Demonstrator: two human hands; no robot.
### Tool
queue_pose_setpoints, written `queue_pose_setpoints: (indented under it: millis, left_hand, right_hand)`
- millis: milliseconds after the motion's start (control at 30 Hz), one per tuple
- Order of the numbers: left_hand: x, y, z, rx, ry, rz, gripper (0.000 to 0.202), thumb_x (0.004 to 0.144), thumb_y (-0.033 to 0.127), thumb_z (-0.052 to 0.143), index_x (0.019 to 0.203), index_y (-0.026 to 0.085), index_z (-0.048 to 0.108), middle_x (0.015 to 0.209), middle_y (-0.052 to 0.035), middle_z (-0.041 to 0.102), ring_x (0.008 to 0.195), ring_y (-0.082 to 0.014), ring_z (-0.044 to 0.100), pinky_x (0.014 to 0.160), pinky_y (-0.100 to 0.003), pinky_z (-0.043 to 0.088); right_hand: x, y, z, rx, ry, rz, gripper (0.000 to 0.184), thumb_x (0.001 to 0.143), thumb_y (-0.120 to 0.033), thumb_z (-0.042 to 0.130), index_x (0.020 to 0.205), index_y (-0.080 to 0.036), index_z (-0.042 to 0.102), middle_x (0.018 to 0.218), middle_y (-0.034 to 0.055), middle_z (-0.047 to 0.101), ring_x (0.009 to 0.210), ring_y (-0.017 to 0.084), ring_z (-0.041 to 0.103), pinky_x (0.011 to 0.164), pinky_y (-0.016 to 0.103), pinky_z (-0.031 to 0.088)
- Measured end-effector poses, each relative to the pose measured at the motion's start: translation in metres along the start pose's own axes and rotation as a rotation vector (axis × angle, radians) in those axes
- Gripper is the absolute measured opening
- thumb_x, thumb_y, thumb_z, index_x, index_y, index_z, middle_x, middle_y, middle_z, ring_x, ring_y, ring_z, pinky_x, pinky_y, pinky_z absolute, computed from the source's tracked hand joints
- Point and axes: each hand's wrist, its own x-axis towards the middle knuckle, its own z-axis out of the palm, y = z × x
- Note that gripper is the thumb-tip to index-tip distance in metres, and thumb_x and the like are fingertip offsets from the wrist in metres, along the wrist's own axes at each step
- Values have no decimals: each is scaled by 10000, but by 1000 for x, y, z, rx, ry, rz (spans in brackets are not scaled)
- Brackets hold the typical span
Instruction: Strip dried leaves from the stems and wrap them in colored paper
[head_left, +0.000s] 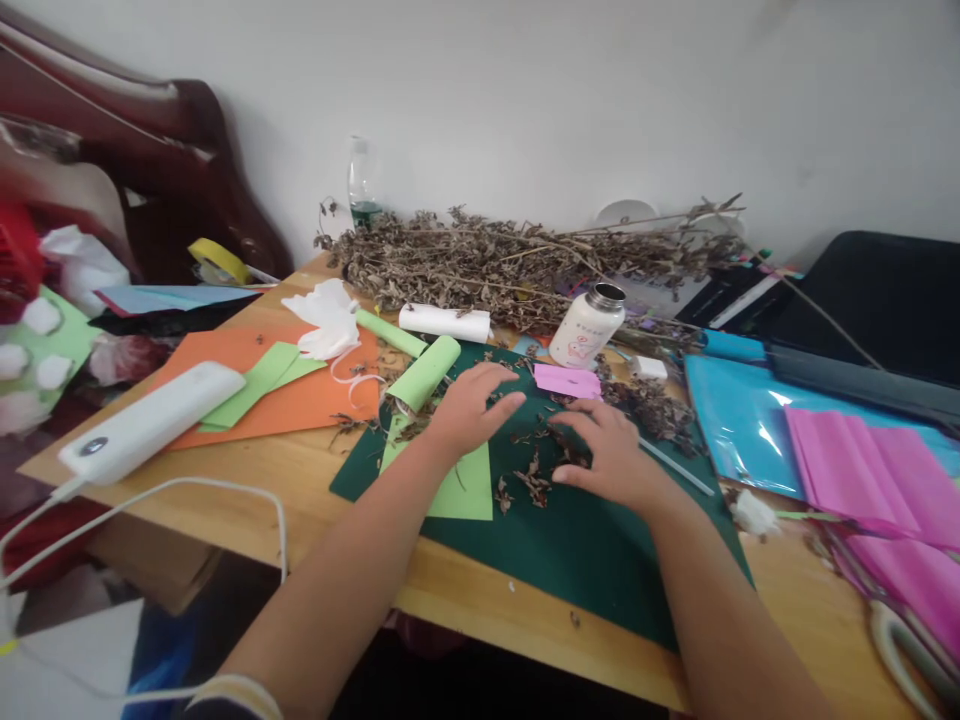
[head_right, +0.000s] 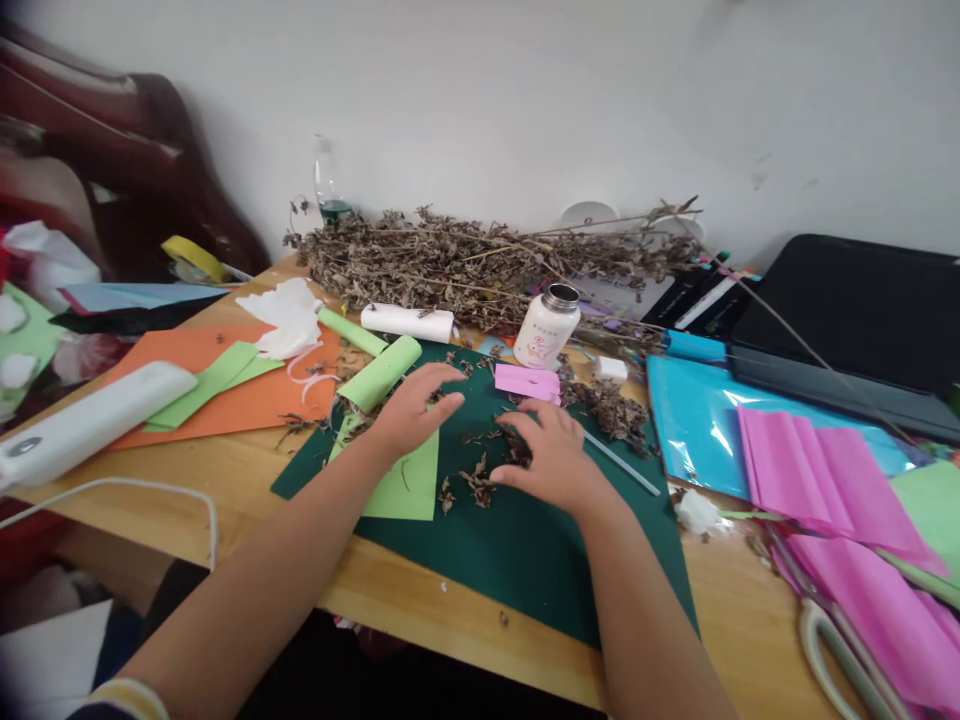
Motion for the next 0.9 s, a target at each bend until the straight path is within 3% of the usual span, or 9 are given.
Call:
queue_pose_setpoints:
  millis: [100,233,333,433,533,667,767,900]
  left_hand:
    - [1,-4,1,-50,119,-80,343,810,371,303,958,142,510,966,-67,543,952,-149,466,849,-271,364]
    - [1,-4,3,-91,136,-98,322,809,358,311,930,139,514,918,-55,545,890,-137,490,808,-260,388]
    - [0,-2,3,-105,132,-103,321,812,354,302,928,142,514,916,-53,545,877,-133,494,797,-257,391]
    - [-1,-1,2,-105,123,-98,328,812,360,296,939,145,510,930,-56,545,883,-135,491,795,-258,391]
    - [-2,3,1,-64,22,-65,343,802,385,313,947,148,513,938,-58,550,886,-146,491,789,-268,389]
    - [-6,17,5,35,-247,84,358,785,420,331,960,175,526,980,-49,550,943,-170,464,835,-297,350]
    - [-11,26,8,102,-425,169,483,712,516,401,1086,216,461,1110,-54,478,1037,-210,397,886,-336,298]
    - [-16,27,10,208,-522,182,795,514,640,514,1197,282,323,1262,-73,314,1153,-295,234,926,-446,188]
  right_hand:
    - [1,-12,10,27,-109,-53,780,533,-703,430,1189,-286,358,1308,108,225,1196,356,151,899,558,184]
    - [3,-17,18,47,-173,-43,870,528,-712,420,1253,-260,252,1359,125,101,1224,354,15,920,578,105]
    - [4,-15,14,46,-151,-62,877,535,-693,441,1261,-241,244,1356,134,124,1225,349,35,927,573,104]
    - [2,-3,2,62,-6,-22,738,632,-616,425,1233,-205,304,1323,135,222,1214,307,162,944,510,181]
    - [-3,17,-11,79,96,93,505,725,-497,391,1131,-199,430,1196,115,405,1113,260,356,902,436,302]
    - [-7,30,-17,110,61,137,322,728,-453,419,893,-213,556,905,78,538,891,225,498,797,389,391]
    - [-6,20,-16,151,21,68,367,708,-475,442,949,-214,533,928,75,518,905,220,478,803,375,383]
    - [-7,10,-16,93,-80,91,552,599,-538,528,1074,-264,460,1055,83,458,1008,290,405,808,446,352]
